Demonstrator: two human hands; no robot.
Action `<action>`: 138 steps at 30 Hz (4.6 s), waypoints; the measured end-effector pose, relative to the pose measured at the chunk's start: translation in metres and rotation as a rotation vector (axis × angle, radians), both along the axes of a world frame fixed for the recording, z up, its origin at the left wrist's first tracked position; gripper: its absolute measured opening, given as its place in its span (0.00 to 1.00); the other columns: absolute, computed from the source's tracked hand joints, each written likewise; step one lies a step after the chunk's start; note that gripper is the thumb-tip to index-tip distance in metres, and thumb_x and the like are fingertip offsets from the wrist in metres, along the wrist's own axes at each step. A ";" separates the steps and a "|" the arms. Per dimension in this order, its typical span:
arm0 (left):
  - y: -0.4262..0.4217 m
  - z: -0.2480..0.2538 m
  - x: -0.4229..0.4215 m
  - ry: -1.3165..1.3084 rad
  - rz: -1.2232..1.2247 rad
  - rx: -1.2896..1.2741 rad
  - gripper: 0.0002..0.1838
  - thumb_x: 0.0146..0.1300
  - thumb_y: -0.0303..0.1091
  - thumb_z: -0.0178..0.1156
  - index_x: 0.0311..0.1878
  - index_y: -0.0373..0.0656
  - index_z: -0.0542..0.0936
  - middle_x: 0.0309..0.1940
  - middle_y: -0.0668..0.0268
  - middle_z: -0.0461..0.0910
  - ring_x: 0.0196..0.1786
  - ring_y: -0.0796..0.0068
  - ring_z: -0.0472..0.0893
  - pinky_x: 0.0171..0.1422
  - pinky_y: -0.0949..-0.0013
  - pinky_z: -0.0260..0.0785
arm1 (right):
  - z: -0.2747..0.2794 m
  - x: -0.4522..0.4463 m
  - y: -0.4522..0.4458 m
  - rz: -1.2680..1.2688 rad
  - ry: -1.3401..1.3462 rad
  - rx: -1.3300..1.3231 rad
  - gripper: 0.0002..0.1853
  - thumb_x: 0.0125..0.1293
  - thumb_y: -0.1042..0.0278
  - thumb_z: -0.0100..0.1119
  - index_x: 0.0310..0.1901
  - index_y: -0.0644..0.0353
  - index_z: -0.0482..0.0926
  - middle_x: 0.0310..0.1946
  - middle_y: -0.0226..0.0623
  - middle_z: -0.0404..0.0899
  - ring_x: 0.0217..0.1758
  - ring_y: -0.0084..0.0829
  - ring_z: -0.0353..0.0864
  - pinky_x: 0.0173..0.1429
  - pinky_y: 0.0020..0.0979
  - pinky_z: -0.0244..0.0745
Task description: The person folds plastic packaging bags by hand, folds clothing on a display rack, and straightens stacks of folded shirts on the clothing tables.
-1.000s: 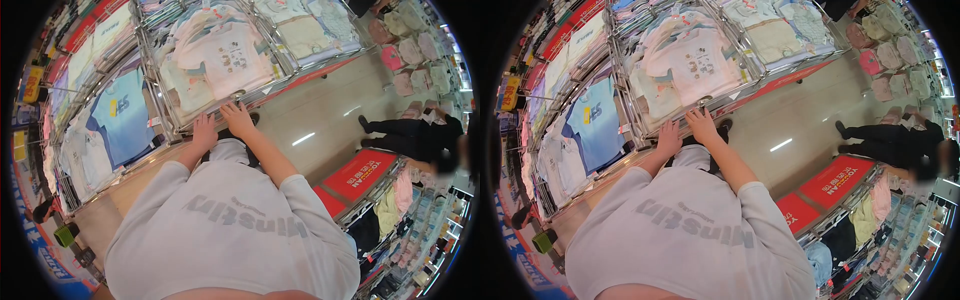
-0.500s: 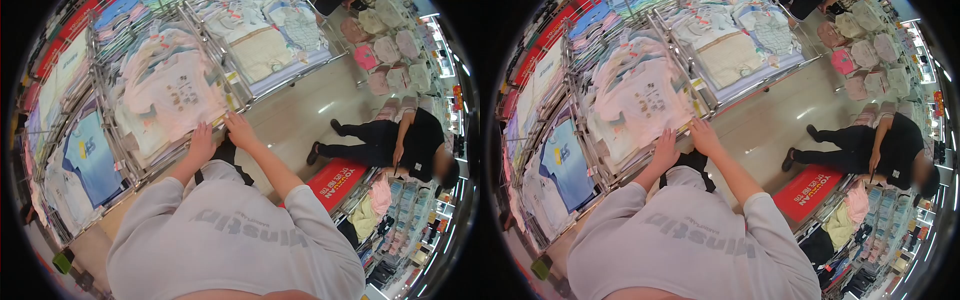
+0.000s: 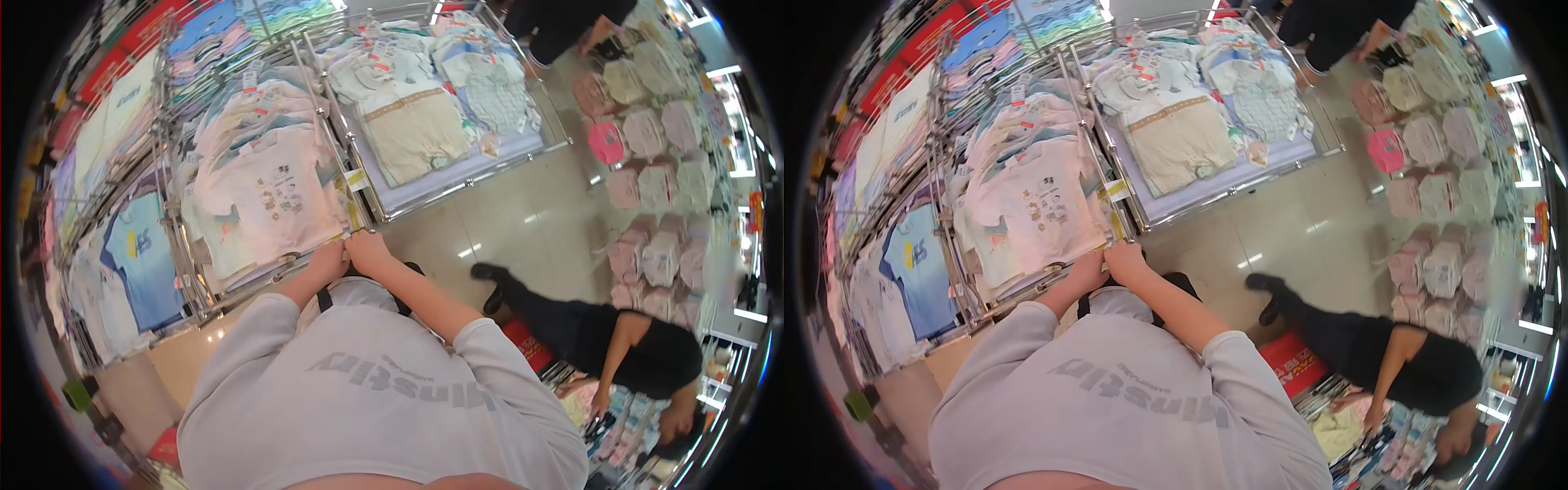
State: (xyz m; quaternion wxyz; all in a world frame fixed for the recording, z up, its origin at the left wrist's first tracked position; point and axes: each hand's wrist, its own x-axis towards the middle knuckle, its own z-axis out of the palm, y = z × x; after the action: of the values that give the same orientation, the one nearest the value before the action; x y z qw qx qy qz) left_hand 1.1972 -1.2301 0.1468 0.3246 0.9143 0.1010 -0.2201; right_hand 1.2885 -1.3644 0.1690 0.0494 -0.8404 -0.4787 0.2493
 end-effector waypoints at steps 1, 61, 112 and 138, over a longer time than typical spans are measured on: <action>-0.003 0.006 0.002 0.001 0.018 0.007 0.24 0.58 0.36 0.67 0.57 0.40 0.75 0.46 0.46 0.83 0.51 0.43 0.82 0.56 0.48 0.75 | -0.003 0.006 0.003 0.030 0.029 0.018 0.10 0.60 0.67 0.63 0.42 0.57 0.86 0.43 0.39 0.87 0.52 0.41 0.86 0.52 0.47 0.82; -0.006 -0.181 -0.593 0.276 1.528 -0.163 0.34 0.63 0.46 0.63 0.70 0.41 0.72 0.64 0.45 0.76 0.67 0.46 0.76 0.72 0.53 0.68 | -0.006 -0.290 0.234 0.528 0.223 0.548 0.28 0.63 0.70 0.63 0.66 0.60 0.71 0.64 0.54 0.71 0.65 0.55 0.72 0.67 0.50 0.69; 0.582 -0.168 -1.539 -0.230 2.541 -0.236 0.24 0.66 0.38 0.57 0.64 0.42 0.78 0.38 0.53 0.85 0.41 0.62 0.85 0.48 0.62 0.76 | -0.025 -1.286 1.044 0.948 0.582 0.206 0.14 0.68 0.69 0.60 0.53 0.60 0.82 0.41 0.43 0.84 0.42 0.40 0.85 0.49 0.36 0.79; 0.999 -0.170 -1.955 0.001 2.408 -0.527 0.25 0.66 0.37 0.58 0.65 0.38 0.77 0.43 0.56 0.86 0.39 0.66 0.85 0.44 0.65 0.77 | -0.033 -1.724 1.548 0.699 0.364 0.662 0.27 0.60 0.73 0.63 0.62 0.63 0.73 0.55 0.51 0.74 0.60 0.53 0.73 0.62 0.49 0.70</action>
State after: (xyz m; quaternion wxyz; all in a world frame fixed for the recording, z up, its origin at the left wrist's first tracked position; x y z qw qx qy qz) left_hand -0.7579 -0.2315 -0.0233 0.4950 0.1448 0.8318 0.2052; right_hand -0.4352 0.1838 0.1362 0.3090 -0.5125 -0.7680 0.2281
